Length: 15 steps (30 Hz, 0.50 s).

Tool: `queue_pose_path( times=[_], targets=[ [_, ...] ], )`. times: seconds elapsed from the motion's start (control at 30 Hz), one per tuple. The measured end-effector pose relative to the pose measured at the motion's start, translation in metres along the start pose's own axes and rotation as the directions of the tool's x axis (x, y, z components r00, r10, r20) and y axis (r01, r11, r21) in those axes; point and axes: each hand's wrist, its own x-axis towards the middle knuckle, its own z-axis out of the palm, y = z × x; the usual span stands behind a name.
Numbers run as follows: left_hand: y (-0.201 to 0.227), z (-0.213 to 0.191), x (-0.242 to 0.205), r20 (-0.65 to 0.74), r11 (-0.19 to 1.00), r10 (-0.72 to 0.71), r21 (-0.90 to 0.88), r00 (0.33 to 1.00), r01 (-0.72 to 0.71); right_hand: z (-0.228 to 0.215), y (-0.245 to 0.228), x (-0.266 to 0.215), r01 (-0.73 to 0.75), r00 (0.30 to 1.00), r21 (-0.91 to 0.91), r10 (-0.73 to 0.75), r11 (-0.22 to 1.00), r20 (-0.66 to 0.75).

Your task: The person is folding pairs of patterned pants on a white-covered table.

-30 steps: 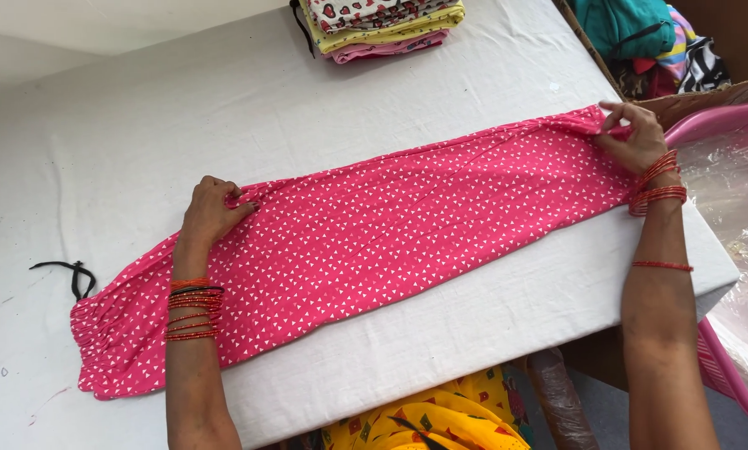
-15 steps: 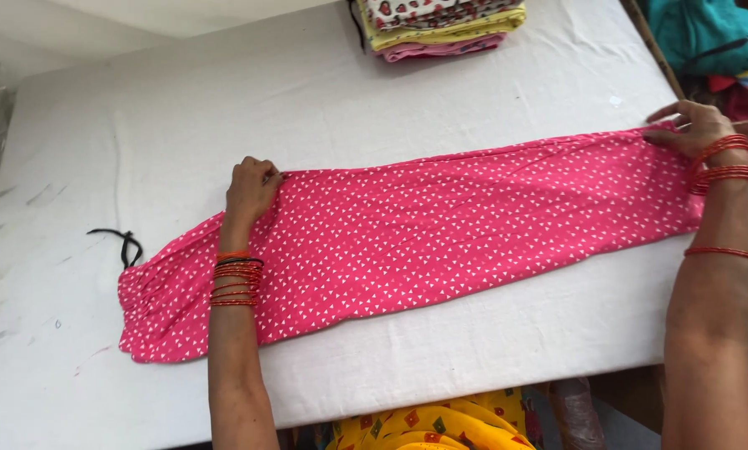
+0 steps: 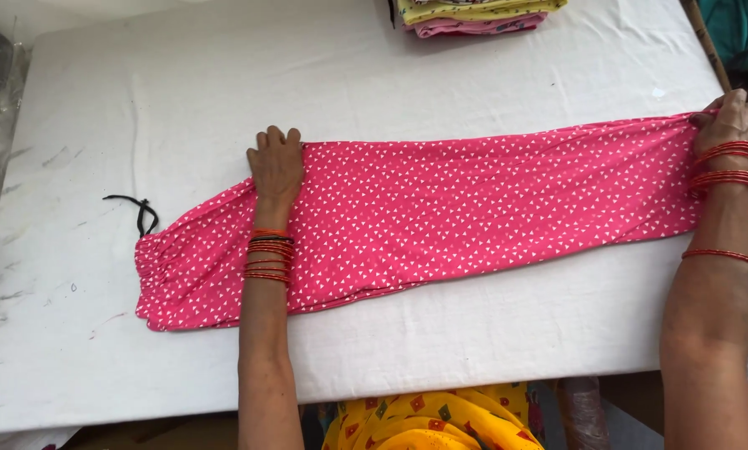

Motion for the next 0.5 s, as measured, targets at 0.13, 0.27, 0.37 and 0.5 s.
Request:
queue_pose_path(
  times=[0.13, 0.27, 0.37, 0.5],
  targets=[
    [0.01, 0.005, -0.012, -0.144, 0.944, 0.156, 0.314, 0.977, -0.104, -0.015, -0.043, -0.032, 0.078, 0.975, -0.211, -0.118, 0.974, -0.186],
    [0.053, 0.002, -0.03, -0.075, 0.854, 0.394, 0.398, 0.916, -0.335, -0.05, -0.119, -0.073, 0.354, 0.892, -0.361, -0.427, 0.863, -0.146],
    [0.107, -0.013, -0.087, 0.061, 0.781, 0.579, -0.328, 0.813, -0.531, -0.13, -0.199, -0.163, 0.603, 0.682, 0.351, -0.692, 0.716, 0.238],
    [0.153, -0.047, -0.147, 0.315, 0.649, 0.756, -0.47, 0.574, -0.598, -0.137, -0.194, -0.179, 0.675, 0.433, 0.479, -0.827, 0.561, 0.359]
  ],
)
